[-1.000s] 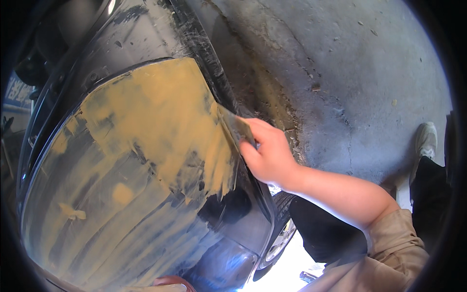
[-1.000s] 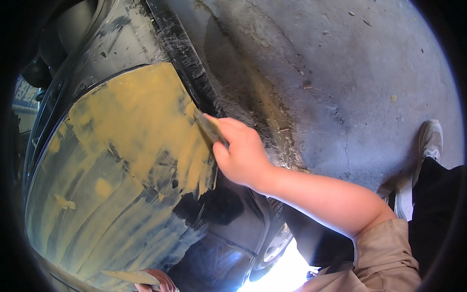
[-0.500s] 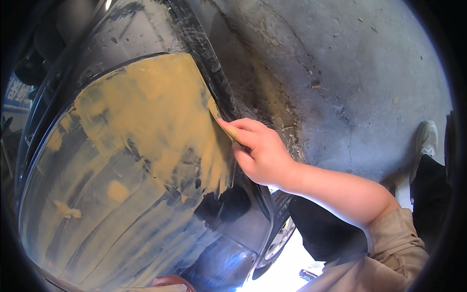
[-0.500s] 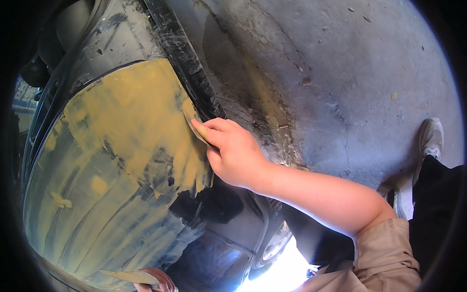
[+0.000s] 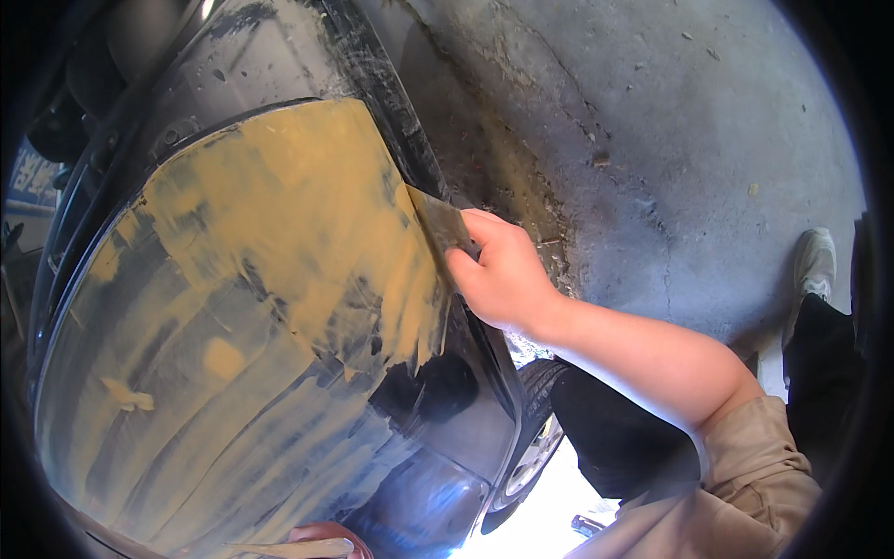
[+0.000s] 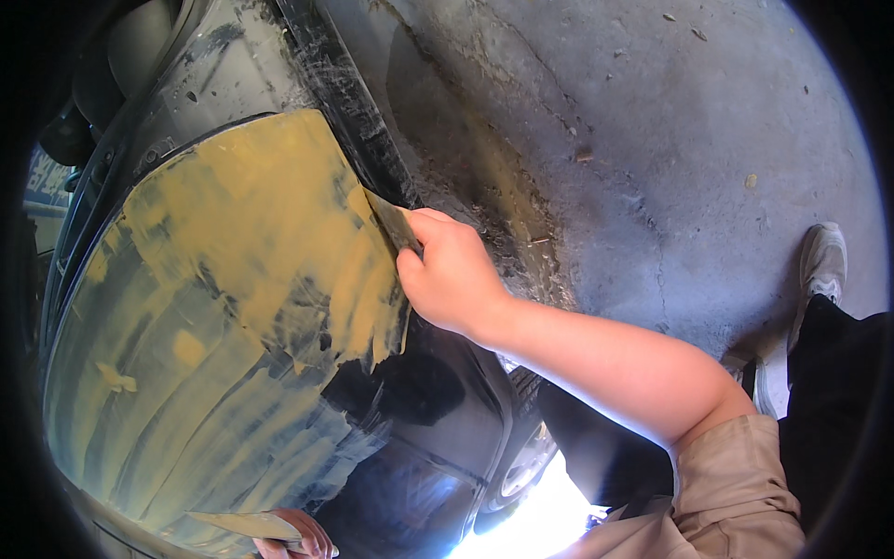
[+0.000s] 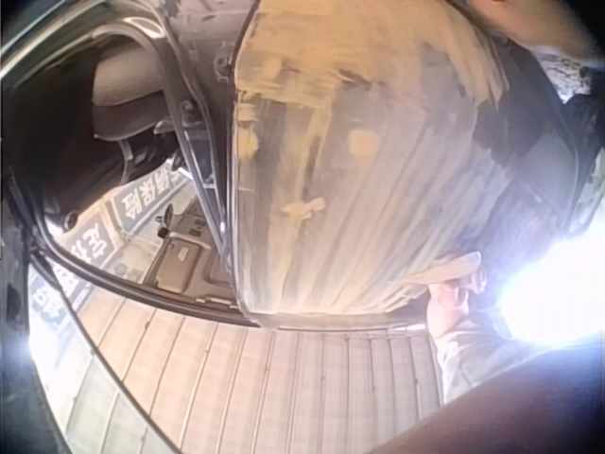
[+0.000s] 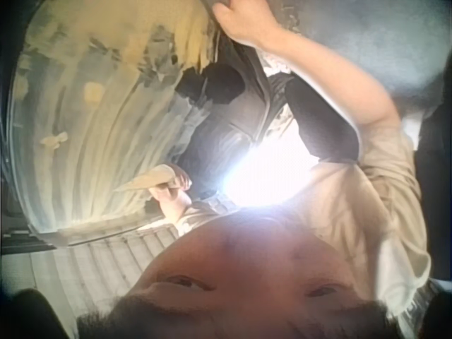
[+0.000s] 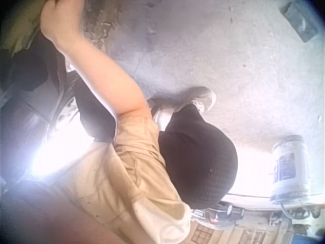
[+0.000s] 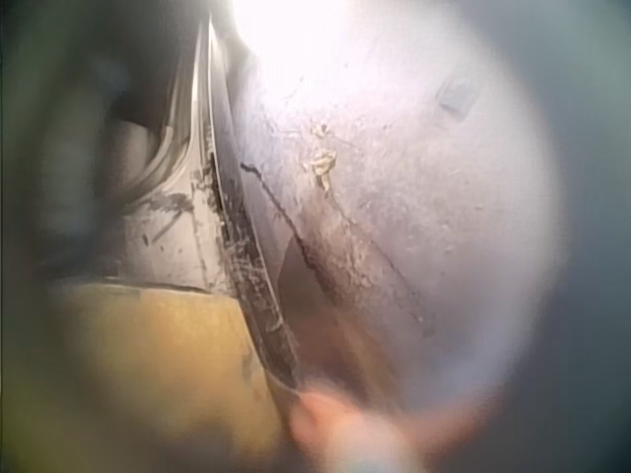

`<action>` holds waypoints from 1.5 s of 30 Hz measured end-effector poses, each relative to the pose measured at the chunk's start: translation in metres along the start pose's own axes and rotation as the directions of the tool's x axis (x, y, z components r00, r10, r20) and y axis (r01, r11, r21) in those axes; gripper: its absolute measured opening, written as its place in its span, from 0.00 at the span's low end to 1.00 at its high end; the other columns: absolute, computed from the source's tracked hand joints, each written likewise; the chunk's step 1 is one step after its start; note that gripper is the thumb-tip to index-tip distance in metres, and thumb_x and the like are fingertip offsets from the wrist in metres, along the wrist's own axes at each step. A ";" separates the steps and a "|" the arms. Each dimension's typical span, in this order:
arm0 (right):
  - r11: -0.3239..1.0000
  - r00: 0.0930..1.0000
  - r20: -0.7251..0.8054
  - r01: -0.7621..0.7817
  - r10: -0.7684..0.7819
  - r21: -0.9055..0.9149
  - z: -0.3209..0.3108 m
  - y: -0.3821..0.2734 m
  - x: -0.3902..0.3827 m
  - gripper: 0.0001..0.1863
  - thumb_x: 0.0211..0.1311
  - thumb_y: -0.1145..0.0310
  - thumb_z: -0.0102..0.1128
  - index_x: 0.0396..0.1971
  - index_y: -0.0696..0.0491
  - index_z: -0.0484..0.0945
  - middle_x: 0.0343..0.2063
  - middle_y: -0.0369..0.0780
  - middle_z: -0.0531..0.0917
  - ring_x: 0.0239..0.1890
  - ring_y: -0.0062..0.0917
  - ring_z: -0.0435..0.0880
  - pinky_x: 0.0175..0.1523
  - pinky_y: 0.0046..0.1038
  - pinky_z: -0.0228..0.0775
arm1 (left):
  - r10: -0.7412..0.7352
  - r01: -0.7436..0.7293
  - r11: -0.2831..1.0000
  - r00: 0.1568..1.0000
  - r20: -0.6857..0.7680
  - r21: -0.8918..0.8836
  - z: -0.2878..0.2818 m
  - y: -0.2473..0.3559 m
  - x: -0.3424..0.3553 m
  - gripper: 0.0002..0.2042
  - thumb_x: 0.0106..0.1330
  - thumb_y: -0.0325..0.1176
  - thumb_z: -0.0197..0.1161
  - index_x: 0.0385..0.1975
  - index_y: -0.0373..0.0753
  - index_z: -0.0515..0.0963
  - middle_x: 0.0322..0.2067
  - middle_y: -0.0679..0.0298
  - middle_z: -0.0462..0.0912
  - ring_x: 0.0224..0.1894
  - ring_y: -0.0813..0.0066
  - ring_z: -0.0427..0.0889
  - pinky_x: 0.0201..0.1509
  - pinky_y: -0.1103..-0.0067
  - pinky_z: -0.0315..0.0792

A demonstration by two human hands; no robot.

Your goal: The person applies a beige body filler to the front bumper of a black car using a putty knife and a smaller scraper. They spread the filler across the surface, smooth it, and scrape excess material back onto the main knife.

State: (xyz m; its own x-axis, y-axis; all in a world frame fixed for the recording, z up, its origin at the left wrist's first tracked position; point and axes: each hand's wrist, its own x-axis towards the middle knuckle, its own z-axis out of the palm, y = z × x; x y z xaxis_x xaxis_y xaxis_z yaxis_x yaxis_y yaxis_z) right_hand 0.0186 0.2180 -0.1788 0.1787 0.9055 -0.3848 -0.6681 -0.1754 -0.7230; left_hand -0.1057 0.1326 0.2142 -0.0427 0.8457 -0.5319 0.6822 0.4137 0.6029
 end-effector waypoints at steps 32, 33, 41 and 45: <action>0.954 0.970 0.114 0.234 -0.215 -0.188 -0.003 0.004 -0.014 0.31 0.61 0.81 0.55 0.67 0.51 0.77 0.54 0.47 0.84 0.51 0.41 0.85 0.54 0.32 0.79 | 0.012 -0.012 1.000 0.999 0.042 0.015 -0.008 0.003 -0.006 0.31 0.74 0.56 0.63 0.47 0.25 0.72 0.21 0.48 0.79 0.16 0.60 0.79 0.18 0.68 0.76; 0.961 0.973 0.115 0.217 -0.199 -0.172 -0.005 0.005 -0.015 0.30 0.62 0.81 0.55 0.66 0.51 0.78 0.53 0.47 0.84 0.52 0.41 0.85 0.54 0.32 0.79 | 0.012 -0.012 1.000 0.999 0.043 0.014 -0.008 0.003 -0.006 0.31 0.74 0.56 0.63 0.47 0.25 0.72 0.21 0.48 0.79 0.16 0.60 0.79 0.18 0.68 0.76; 1.000 0.999 0.053 0.004 -0.004 -0.001 -0.004 0.002 -0.005 0.28 0.63 0.80 0.50 0.64 0.52 0.79 0.52 0.49 0.84 0.56 0.44 0.83 0.64 0.36 0.74 | 0.014 -0.015 1.000 0.998 0.058 0.019 -0.009 0.004 -0.006 0.31 0.74 0.56 0.63 0.47 0.25 0.72 0.21 0.48 0.79 0.16 0.60 0.79 0.18 0.68 0.76; 0.999 0.996 0.093 -0.015 0.011 0.043 -0.001 0.000 -0.002 0.29 0.62 0.81 0.51 0.64 0.53 0.79 0.52 0.47 0.85 0.55 0.43 0.84 0.63 0.36 0.74 | 0.015 -0.016 1.000 0.998 0.067 0.018 -0.011 0.004 -0.004 0.31 0.74 0.56 0.63 0.46 0.25 0.72 0.21 0.48 0.79 0.16 0.60 0.79 0.18 0.68 0.76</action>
State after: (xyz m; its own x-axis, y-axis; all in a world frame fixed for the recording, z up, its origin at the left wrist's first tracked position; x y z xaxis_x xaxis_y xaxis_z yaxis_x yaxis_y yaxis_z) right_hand 0.0193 0.2159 -0.1788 0.1034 0.9357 -0.3374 -0.7011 -0.1721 -0.6920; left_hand -0.1105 0.1347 0.2252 0.0164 0.8273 -0.5615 0.6961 0.3937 0.6004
